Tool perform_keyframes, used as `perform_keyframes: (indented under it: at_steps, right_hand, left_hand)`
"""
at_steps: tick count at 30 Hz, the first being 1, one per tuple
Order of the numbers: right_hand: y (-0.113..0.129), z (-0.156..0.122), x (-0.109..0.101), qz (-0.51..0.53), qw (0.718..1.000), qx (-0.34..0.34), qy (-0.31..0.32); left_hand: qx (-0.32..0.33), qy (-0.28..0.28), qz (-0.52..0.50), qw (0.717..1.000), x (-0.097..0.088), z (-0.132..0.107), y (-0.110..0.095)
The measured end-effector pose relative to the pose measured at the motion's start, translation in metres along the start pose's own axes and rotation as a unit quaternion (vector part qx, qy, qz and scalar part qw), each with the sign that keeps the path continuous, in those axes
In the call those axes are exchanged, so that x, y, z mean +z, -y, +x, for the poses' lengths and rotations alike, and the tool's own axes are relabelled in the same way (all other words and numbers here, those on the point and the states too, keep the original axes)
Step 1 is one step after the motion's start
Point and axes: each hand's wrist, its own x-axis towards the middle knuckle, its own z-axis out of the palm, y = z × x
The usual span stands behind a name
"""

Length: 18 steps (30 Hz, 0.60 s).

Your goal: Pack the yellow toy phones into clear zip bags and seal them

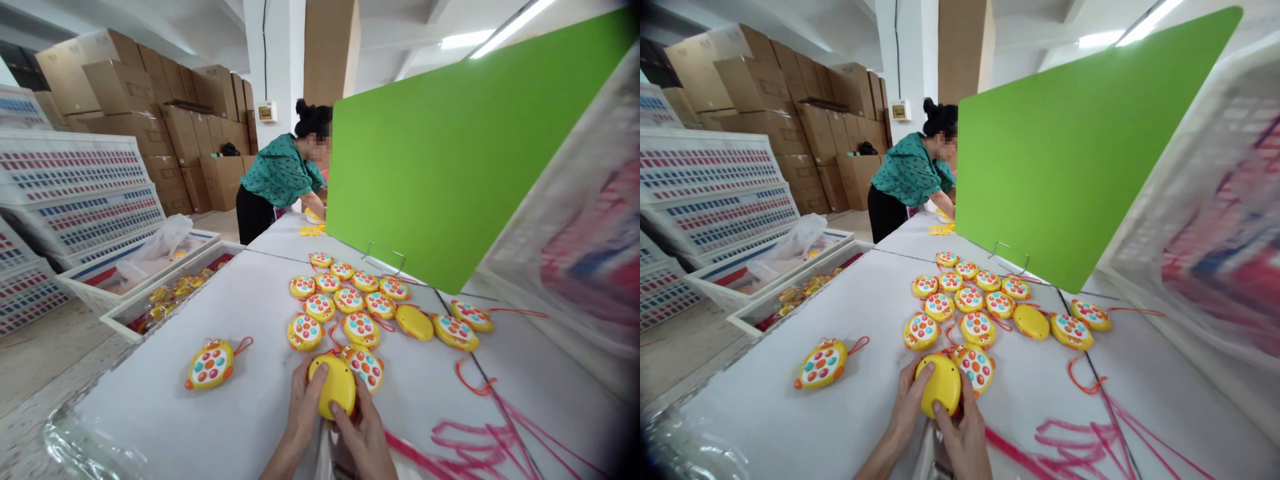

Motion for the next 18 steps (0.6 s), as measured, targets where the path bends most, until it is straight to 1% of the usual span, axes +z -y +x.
perform_keyframes:
  at_steps: [6, 8, 10, 12, 14, 15, 16, 18]
  right_hand:
    - [0.005, 0.003, 0.001, -0.020, 1.000, -0.003, -0.011]
    - [0.008, 0.005, -0.002, -0.048, 0.999, -0.008, -0.003]
    - [0.018, 0.005, -0.006, -0.095, 0.995, -0.025, 0.013]
    - [0.039, 0.002, -0.012, -0.132, 0.990, -0.052, 0.013]
    - [0.071, -0.002, -0.018, -0.126, 0.989, -0.079, 0.002]
    - [0.089, -0.006, -0.022, -0.104, 0.991, -0.086, 0.000]
    - [0.106, -0.009, -0.027, -0.074, 0.993, -0.089, 0.015]
    - [0.133, -0.019, -0.042, -0.018, 0.995, -0.099, 0.028]
  left_hand:
    - [0.029, 0.027, 0.003, 0.999, 0.001, -0.002, -0.005]
    - [0.041, 0.030, 0.001, 0.999, 0.002, -0.001, -0.004]
    - [0.052, 0.032, -0.010, 0.998, 0.002, 0.000, -0.004]
    - [0.058, 0.028, -0.029, 0.998, 0.002, 0.002, -0.004]
    - [0.061, 0.039, -0.046, 0.996, 0.003, 0.002, -0.004]
    - [0.061, 0.049, -0.053, 0.996, 0.003, 0.002, -0.004]
    - [0.058, 0.059, -0.057, 0.995, 0.004, 0.002, -0.004]
    - [0.050, 0.072, -0.058, 0.994, 0.004, 0.001, -0.004]
